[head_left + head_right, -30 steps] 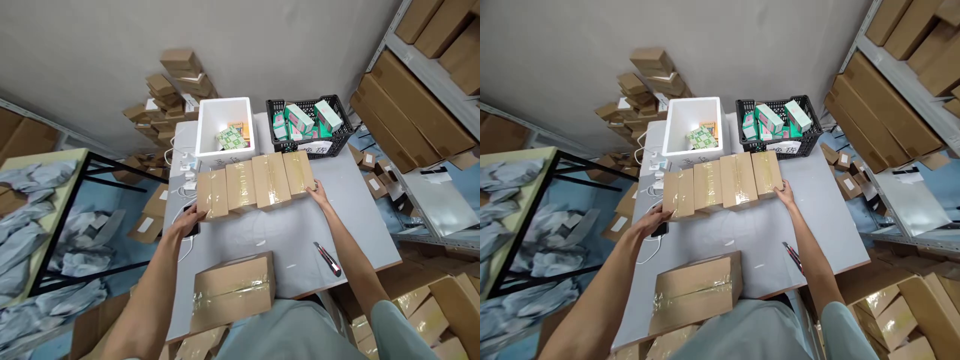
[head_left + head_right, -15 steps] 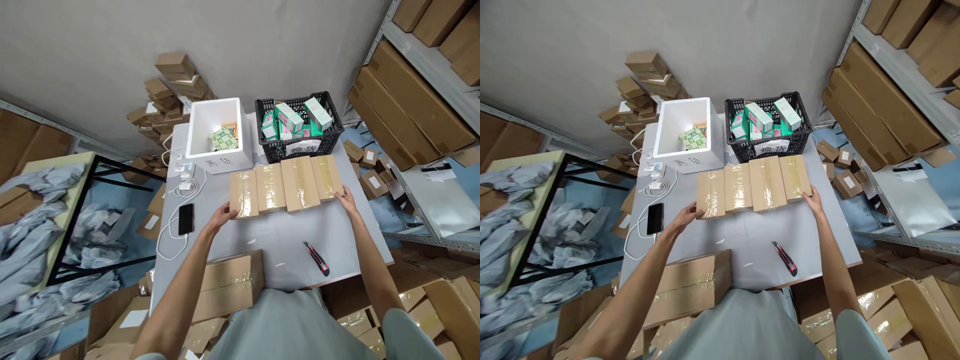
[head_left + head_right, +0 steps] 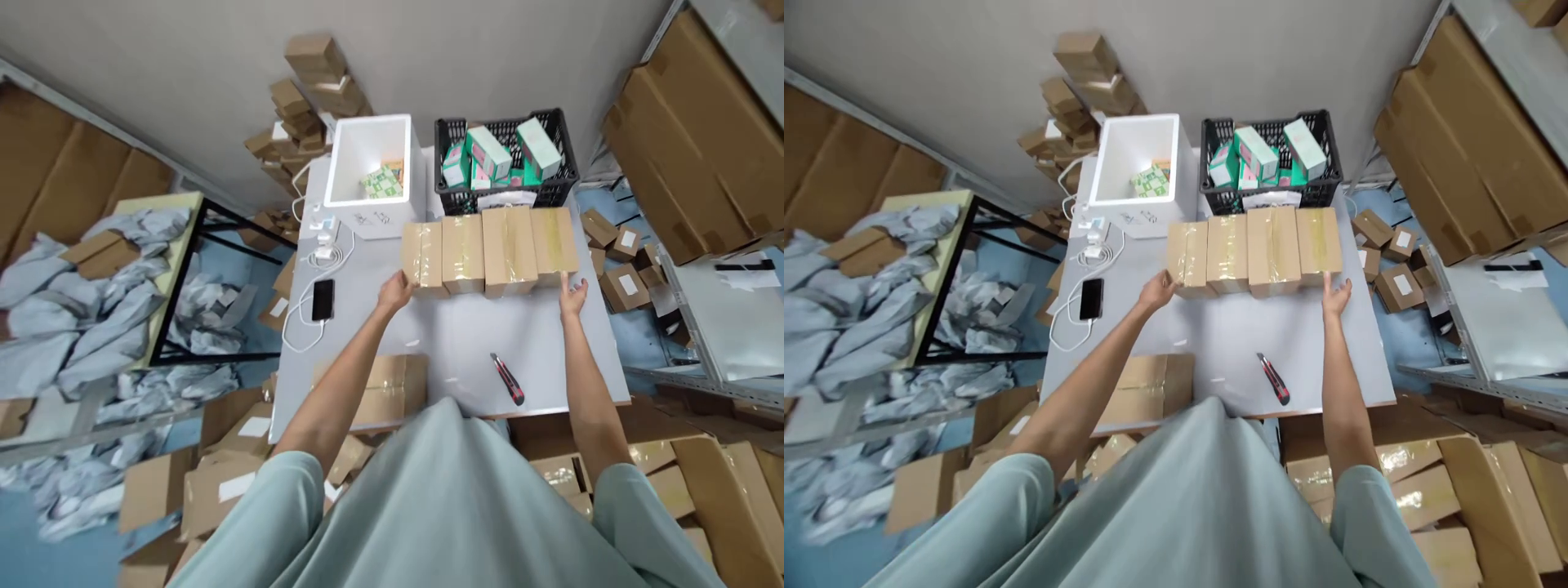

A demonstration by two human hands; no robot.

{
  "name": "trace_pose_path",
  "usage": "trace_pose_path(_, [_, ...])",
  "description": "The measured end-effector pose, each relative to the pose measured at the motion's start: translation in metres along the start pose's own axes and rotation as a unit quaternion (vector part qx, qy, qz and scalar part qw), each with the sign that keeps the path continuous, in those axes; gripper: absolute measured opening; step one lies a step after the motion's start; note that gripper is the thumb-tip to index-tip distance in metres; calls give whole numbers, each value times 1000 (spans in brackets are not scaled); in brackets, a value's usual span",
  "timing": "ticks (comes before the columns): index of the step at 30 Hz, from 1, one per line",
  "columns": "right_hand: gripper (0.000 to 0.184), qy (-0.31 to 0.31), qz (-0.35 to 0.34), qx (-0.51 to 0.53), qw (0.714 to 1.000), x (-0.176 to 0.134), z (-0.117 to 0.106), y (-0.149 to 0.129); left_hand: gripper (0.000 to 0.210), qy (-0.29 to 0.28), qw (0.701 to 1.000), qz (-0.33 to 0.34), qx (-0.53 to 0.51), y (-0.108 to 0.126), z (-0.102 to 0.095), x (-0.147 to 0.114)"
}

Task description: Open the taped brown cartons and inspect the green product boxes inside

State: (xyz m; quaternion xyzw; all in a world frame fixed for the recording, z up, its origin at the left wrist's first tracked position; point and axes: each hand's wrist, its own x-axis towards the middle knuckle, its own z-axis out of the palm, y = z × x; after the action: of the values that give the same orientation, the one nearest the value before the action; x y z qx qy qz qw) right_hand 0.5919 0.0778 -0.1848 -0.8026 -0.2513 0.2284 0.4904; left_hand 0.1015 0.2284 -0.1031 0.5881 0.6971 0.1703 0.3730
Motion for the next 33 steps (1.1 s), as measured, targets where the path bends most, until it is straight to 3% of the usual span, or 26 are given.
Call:
trace_pose_path(3, [110, -11, 26, -47, 999, -85, 1, 41, 62, 33, 997, 68, 25, -39, -9, -48])
trace_pose_path(5, [97, -76, 16, -97, 992, -152, -3, 65, 71, 55, 990, 111, 69, -68, -24, -87])
trace_pose_path(8, [82, -163, -11, -204, 965, -237, -14, 87, 81, 53, 986, 80, 133, -107, -53, -145])
trace_pose_path(10, [75, -182, -18, -242, 953, -269, -20, 94, 87, 51, 984, 41, 167, -126, -69, -174])
trace_pose_path(14, [55, -194, -37, -309, 930, -284, -24, 93, 94, 50, 984, 11, 169, -156, -87, -207])
trace_pose_path(17, [38, -205, -54, -349, 913, -279, -17, 84, 97, 55, 989, 14, 138, -177, -92, -217])
trace_pose_path(21, [31, -214, -80, -383, 895, -281, -4, 58, 98, 63, 994, 43, 84, -205, -99, -228])
trace_pose_path(27, [30, -201, -161, -292, 921, -310, 26, -9, 102, 53, 994, 97, 13, -254, -115, -239])
trace_pose_path(33, [38, -259, -117, -195, 939, -363, 64, -72, 123, 25, 991, 82, -103, -295, -113, -232])
